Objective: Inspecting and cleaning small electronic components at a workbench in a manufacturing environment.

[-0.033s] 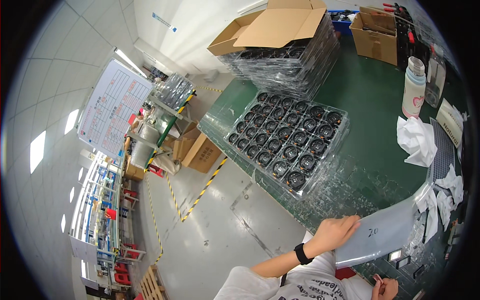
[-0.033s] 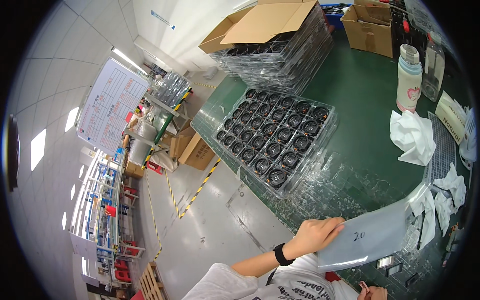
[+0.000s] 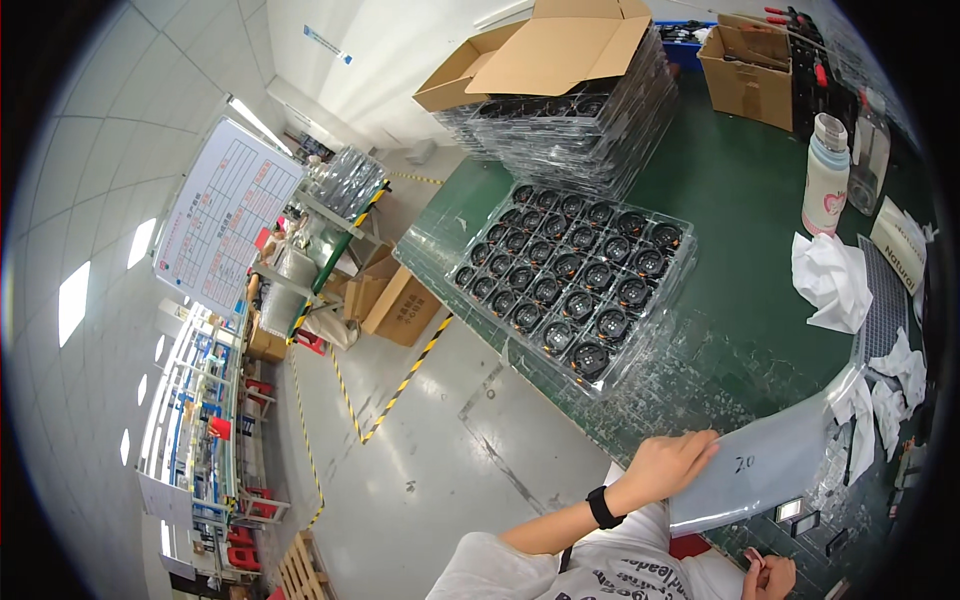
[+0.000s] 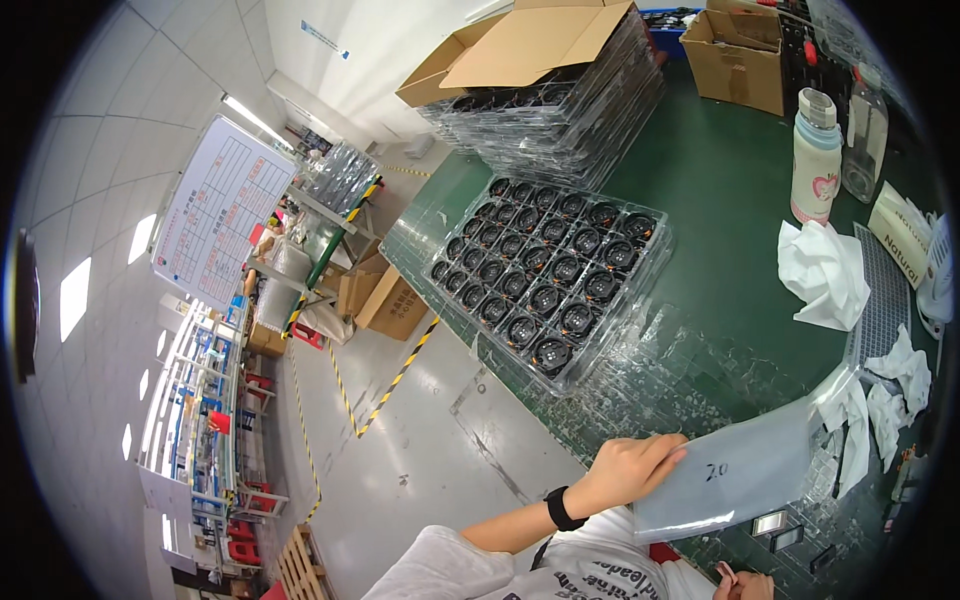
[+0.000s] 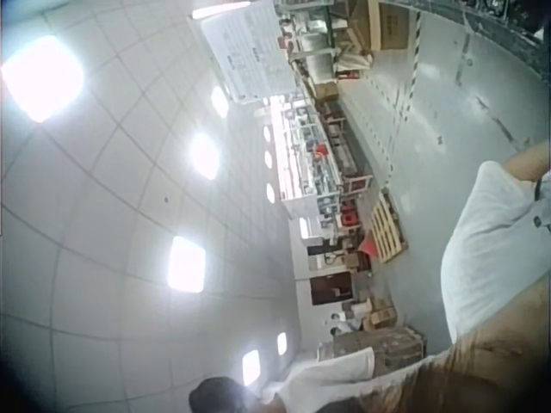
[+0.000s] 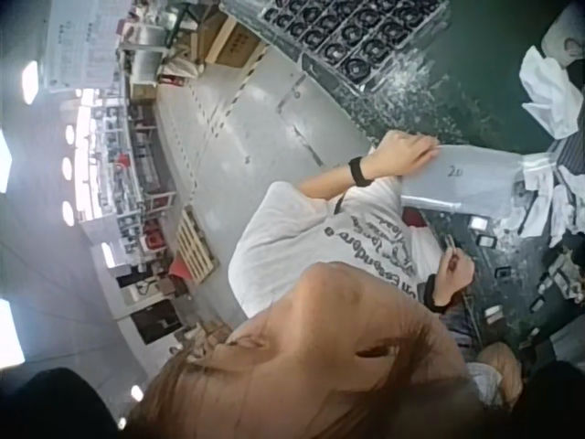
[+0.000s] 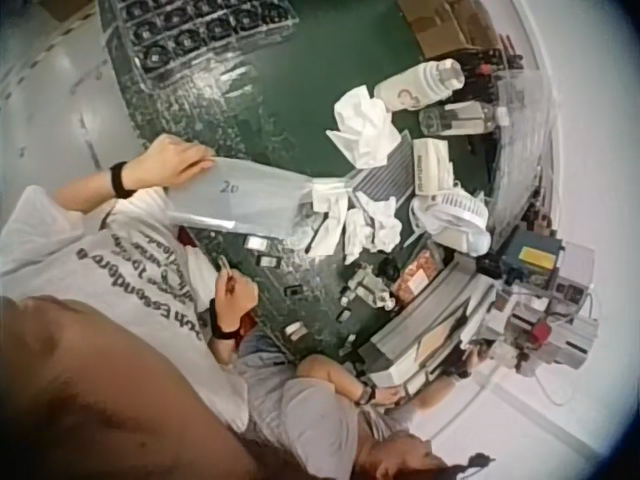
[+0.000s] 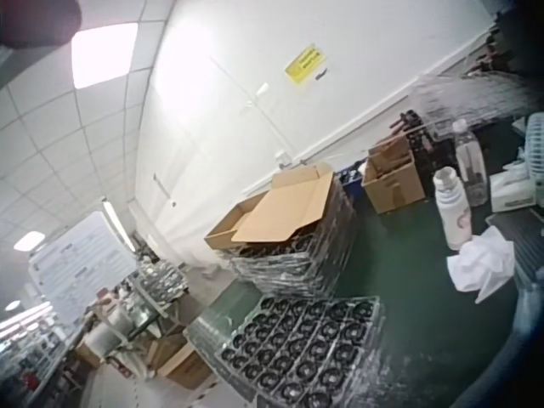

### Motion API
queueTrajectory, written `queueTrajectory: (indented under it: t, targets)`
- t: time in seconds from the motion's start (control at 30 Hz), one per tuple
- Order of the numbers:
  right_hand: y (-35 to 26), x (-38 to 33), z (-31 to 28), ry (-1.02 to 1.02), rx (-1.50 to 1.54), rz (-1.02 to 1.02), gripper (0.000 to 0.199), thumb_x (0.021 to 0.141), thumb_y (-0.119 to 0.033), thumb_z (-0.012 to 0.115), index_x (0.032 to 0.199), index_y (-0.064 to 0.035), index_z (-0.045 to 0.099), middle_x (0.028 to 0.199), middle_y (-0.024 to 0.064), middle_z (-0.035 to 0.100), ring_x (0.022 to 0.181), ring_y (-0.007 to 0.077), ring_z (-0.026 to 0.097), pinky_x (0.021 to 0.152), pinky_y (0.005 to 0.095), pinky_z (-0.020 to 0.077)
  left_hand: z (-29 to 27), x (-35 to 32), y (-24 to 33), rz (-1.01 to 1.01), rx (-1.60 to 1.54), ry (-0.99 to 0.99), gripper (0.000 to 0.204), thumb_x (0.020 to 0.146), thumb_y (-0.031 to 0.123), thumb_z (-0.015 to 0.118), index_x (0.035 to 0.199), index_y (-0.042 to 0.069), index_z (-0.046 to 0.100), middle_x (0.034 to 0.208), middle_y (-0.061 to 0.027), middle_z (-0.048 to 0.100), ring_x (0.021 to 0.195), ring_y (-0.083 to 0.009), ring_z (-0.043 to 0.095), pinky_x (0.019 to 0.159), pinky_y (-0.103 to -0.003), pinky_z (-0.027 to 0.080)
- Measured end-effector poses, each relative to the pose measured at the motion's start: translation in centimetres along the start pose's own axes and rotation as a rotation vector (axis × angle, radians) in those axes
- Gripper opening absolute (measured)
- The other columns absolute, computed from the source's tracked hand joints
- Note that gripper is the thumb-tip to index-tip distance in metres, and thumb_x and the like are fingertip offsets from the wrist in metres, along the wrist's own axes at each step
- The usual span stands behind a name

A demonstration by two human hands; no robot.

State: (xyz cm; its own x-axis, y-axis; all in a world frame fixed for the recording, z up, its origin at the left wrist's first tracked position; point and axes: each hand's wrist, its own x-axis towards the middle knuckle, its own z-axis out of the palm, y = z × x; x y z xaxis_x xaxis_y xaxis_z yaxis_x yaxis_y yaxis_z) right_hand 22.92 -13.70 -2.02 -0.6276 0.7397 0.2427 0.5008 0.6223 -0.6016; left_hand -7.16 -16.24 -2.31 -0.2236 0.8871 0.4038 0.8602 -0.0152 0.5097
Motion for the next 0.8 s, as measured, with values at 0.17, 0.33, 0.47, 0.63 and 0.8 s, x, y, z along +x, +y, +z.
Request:
queueTrajectory:
  t: [0.17, 0.33, 0.47, 0.63, 0.8]
  targets:
    - [-0.9, 0.6, -0.3, 0.020, 0.123, 0.166, 0.016, 0.086, -0.019, 0.063, 0.086, -0.0026, 0.062, 0.066, 0.0087, 0.054, 0.056, 0.0197, 0.048, 0.053, 0.0316, 0.0397, 0.2, -0.2, -0.3, -0.011, 0.014, 0.011, 0.012, 0.086, 0.017, 0.059, 0.092, 0.007, 0.059, 0.066, -0.0046, 0.060, 0.051, -0.0215, 0.058, 0.046, -0.031, 0.046]
    - [0.0, -0.3, -0.5, -0.027, 0.248, 0.308, 0.019, 0.086, -0.020, 0.064, 0.090, -0.0014, 0.063, 0.069, 0.0085, 0.058, 0.058, 0.0136, 0.051, 0.054, 0.0289, 0.0414, 0.1, -0.3, -0.1, -0.017, 0.013, 0.023, 0.011, 0.086, 0.018, 0.058, 0.090, 0.008, 0.058, 0.064, -0.0038, 0.058, 0.050, -0.0209, 0.058, 0.046, -0.031, 0.046]
    - [0.0, 0.2, -1.7, -0.129, 0.389, 0.293, 0.021, 0.089, -0.021, 0.060, 0.093, -0.0005, 0.062, 0.080, 0.0108, 0.065, 0.067, 0.0160, 0.058, 0.062, 0.0287, 0.0460, 0.0, -0.3, 0.0, 0.010, 0.073, 0.030, 0.010, 0.086, 0.018, 0.058, 0.090, 0.009, 0.058, 0.062, -0.0030, 0.056, 0.049, -0.0207, 0.057, 0.046, -0.031, 0.046]
    - [0.5, -0.3, -1.8, -0.156, 0.425, 0.291, 0.021, 0.089, -0.021, 0.058, 0.096, -0.0004, 0.061, 0.084, 0.0114, 0.067, 0.072, 0.0162, 0.061, 0.066, 0.0291, 0.0470, 0.3, -0.6, -0.1, 0.039, 0.089, 0.033, 0.010, 0.086, 0.019, 0.058, 0.091, 0.010, 0.058, 0.064, -0.0028, 0.057, 0.050, -0.0208, 0.057, 0.046, -0.031, 0.046]
    - [0.9, -0.7, -1.6, -0.156, 0.368, 0.279, 0.021, 0.087, -0.021, 0.060, 0.094, -0.0008, 0.061, 0.078, 0.0102, 0.065, 0.069, 0.0144, 0.059, 0.061, 0.0286, 0.0455, 0.4, -1.0, -0.6, -0.037, -0.034, 0.001, 0.015, 0.088, 0.021, 0.054, 0.096, 0.010, 0.059, 0.071, -0.0088, 0.063, 0.059, -0.0266, 0.062, 0.050, -0.036, 0.048]
